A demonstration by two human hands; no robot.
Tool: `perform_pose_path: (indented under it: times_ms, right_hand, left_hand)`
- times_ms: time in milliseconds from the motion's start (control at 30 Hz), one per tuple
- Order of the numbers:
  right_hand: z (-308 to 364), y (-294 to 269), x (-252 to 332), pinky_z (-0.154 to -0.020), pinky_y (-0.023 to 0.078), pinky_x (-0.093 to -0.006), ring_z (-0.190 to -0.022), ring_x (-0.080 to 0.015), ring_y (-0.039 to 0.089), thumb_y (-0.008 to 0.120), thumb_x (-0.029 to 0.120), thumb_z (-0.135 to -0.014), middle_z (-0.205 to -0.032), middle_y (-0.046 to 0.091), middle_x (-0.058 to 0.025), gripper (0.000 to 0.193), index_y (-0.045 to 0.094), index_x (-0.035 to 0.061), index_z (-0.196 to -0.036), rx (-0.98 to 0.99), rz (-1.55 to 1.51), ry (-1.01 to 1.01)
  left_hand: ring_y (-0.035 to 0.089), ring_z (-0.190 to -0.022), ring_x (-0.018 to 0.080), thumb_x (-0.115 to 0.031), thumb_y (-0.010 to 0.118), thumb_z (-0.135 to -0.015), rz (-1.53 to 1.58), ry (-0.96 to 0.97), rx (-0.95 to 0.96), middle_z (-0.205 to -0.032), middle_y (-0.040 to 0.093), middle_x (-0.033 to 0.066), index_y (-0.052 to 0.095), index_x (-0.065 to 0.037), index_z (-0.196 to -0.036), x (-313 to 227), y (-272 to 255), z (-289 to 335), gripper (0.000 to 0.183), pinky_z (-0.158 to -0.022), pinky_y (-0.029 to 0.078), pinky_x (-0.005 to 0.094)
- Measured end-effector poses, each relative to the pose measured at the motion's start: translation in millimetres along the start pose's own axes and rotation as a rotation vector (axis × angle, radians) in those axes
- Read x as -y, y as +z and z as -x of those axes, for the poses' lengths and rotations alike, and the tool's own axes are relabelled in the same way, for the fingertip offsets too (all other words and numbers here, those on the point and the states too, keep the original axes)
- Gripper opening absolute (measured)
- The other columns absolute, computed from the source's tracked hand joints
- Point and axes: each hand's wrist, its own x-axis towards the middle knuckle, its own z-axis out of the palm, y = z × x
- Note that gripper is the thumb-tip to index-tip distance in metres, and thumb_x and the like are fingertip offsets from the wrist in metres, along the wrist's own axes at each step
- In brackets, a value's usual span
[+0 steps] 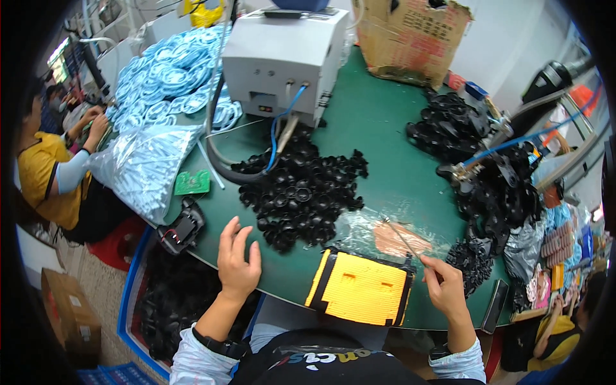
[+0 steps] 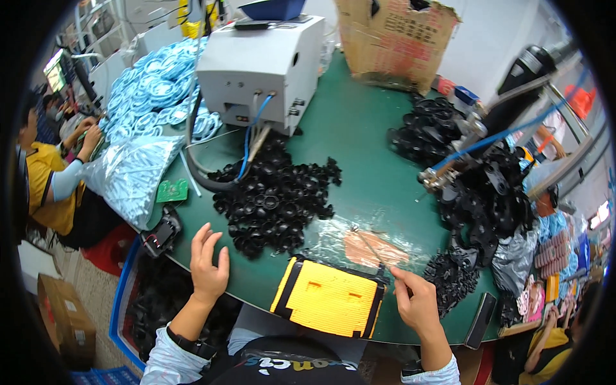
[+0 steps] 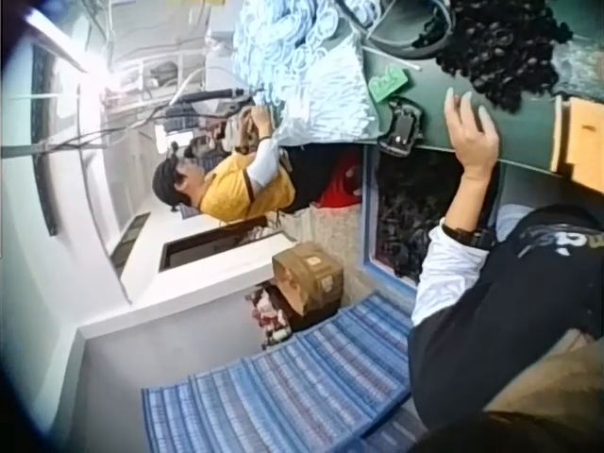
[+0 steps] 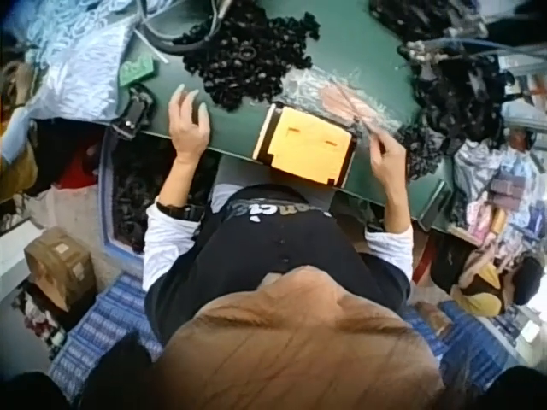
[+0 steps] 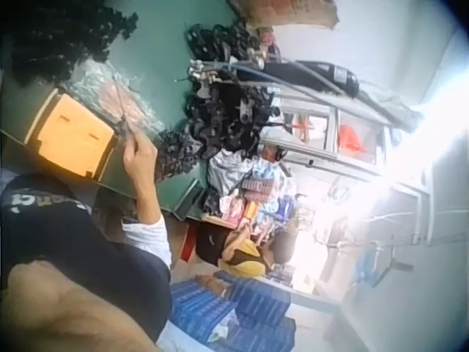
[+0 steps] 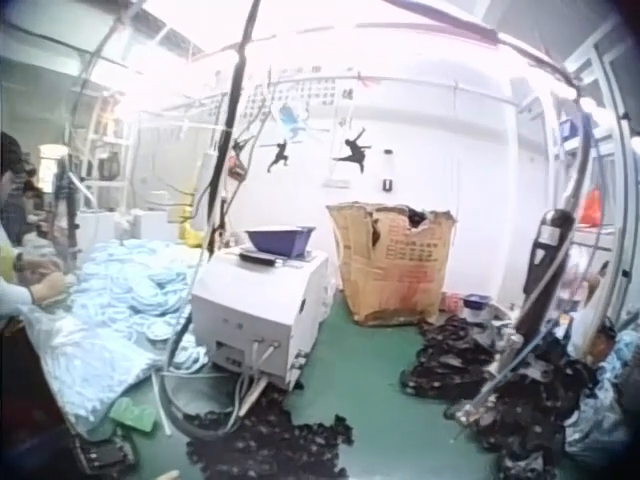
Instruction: The recorder is assembling internal components of game controllers at a factory workbench.
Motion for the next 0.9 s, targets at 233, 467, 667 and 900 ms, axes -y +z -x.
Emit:
perform_pose_path:
  times_ms: [233,467,667,900]
  right_hand:
    - [-11.5,16.9,37.3,-0.054,0.045,-0.0357,-0.057,-0.0291,0.057,0.060,-0.001,-0.080,-0.065,0.056,-0.0128,0.024,0.066,0.0045,-0.102,0.137,0.122,-0.280]
    - [-9.1,15.3,87.0,-0.051,0.046,-0.0360,-0.056,-0.0272,0.058,0.062,0.002,-0.077,-0.064,0.056,-0.0104,0.026,0.068,0.0095,-0.101,0.335,0.169,-0.296]
    - [-16.3,48.1,91.9,-0.053,0.048,-0.0395,-0.060,-0.0303,0.060,0.060,0.003,-0.078,-0.069,0.059,-0.0109,0.027,0.066,0.0095,-0.104,0.339,0.299,-0.340]
    - [-14.8,63.9,87.9,-0.059,0.051,-0.0381,-0.065,-0.0321,0.063,0.058,0.000,-0.080,-0.076,0.064,-0.0153,0.024,0.065,0.0035,-0.103,0.263,0.186,-0.333]
  left_hand:
    - [0.056,-0.105,0.0344,-0.002,0.064,-0.076,0.064,0.001,-0.020,-0.125,0.051,0.0200,0.061,0.000,-0.106,6.8,-0.8,2.5,0.031,-0.087,0.047,0.0384]
    - [0.057,-0.102,0.0331,-0.003,0.065,-0.075,0.061,0.012,-0.034,-0.124,0.051,0.0189,0.062,-0.001,-0.105,10.0,-1.8,3.3,0.030,-0.085,0.048,0.0388]
    - [0.059,-0.099,0.0312,0.000,0.065,-0.076,0.057,0.019,-0.067,-0.123,0.052,0.0186,0.063,0.001,-0.101,8.9,-3.8,2.8,0.025,-0.082,0.049,0.0364]
    - [0.060,-0.099,0.0310,0.000,0.065,-0.076,0.079,0.024,-0.082,-0.123,0.053,0.0182,0.064,0.001,-0.100,9.3,-5.2,4.0,0.025,-0.081,0.050,0.0360]
